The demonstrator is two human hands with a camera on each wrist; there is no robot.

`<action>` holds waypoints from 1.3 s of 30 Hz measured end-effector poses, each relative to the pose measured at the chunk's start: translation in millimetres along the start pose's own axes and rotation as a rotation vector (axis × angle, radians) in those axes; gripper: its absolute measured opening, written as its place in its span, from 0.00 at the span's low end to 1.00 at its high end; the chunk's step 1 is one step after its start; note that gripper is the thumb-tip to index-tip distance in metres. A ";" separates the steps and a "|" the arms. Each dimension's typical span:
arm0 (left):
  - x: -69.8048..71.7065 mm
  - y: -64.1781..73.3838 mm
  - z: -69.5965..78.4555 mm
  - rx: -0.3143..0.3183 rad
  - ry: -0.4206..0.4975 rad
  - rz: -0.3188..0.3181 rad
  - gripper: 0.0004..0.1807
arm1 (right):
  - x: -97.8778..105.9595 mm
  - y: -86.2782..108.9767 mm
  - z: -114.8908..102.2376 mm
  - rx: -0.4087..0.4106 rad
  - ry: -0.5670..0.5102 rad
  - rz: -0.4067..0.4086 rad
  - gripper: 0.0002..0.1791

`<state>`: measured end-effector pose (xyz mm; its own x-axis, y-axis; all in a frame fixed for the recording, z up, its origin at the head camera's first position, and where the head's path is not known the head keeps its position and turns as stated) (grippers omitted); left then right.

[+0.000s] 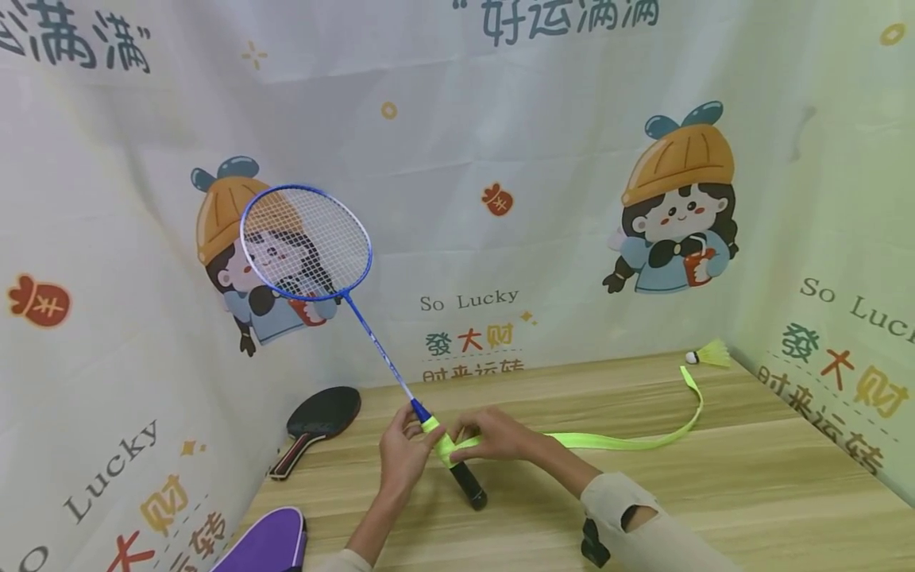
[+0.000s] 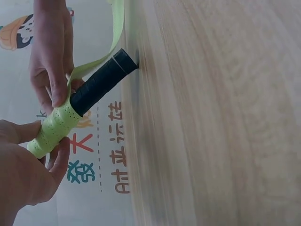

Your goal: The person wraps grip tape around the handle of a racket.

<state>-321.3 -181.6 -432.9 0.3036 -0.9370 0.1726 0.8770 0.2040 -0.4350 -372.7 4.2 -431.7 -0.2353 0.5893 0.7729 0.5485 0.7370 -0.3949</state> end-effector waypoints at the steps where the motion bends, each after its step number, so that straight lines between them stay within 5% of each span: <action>1: 1.3 0.1 0.1 -0.006 -0.005 0.002 0.29 | 0.2 0.4 0.9 0.003 -0.009 -0.014 0.13; 11: 7.0 -1.9 1.2 -0.062 0.019 -0.055 0.28 | 8.0 4.7 3.5 -0.006 -0.007 -0.061 0.13; 23: 9.1 -1.1 2.9 0.048 0.041 -0.126 0.37 | 2.6 1.0 1.1 0.026 0.023 -0.127 0.15; 30: 11.0 0.1 2.7 -0.035 -0.011 -0.071 0.35 | 0.8 0.0 -2.8 0.007 0.015 -0.152 0.14; 39: 8.1 1.4 7.0 -0.001 0.027 -0.061 0.28 | -4.1 -1.1 -5.8 -0.017 -0.014 -0.076 0.12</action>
<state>-315.0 -187.0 -425.9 0.2399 -0.9549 0.1752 0.8931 0.1463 -0.4254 -367.7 -0.9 -431.6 -0.2874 0.5368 0.7932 0.5426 0.7737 -0.3270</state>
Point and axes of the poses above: each hand's wrist, its own y-axis away from the middle knuckle, its own x-axis out of the back of the hand, z = x × y, the point moved 2 cm from there along -y, towards the middle knuckle, and after that the axes turned 2 degrees about -x, right-handed, at the moved point
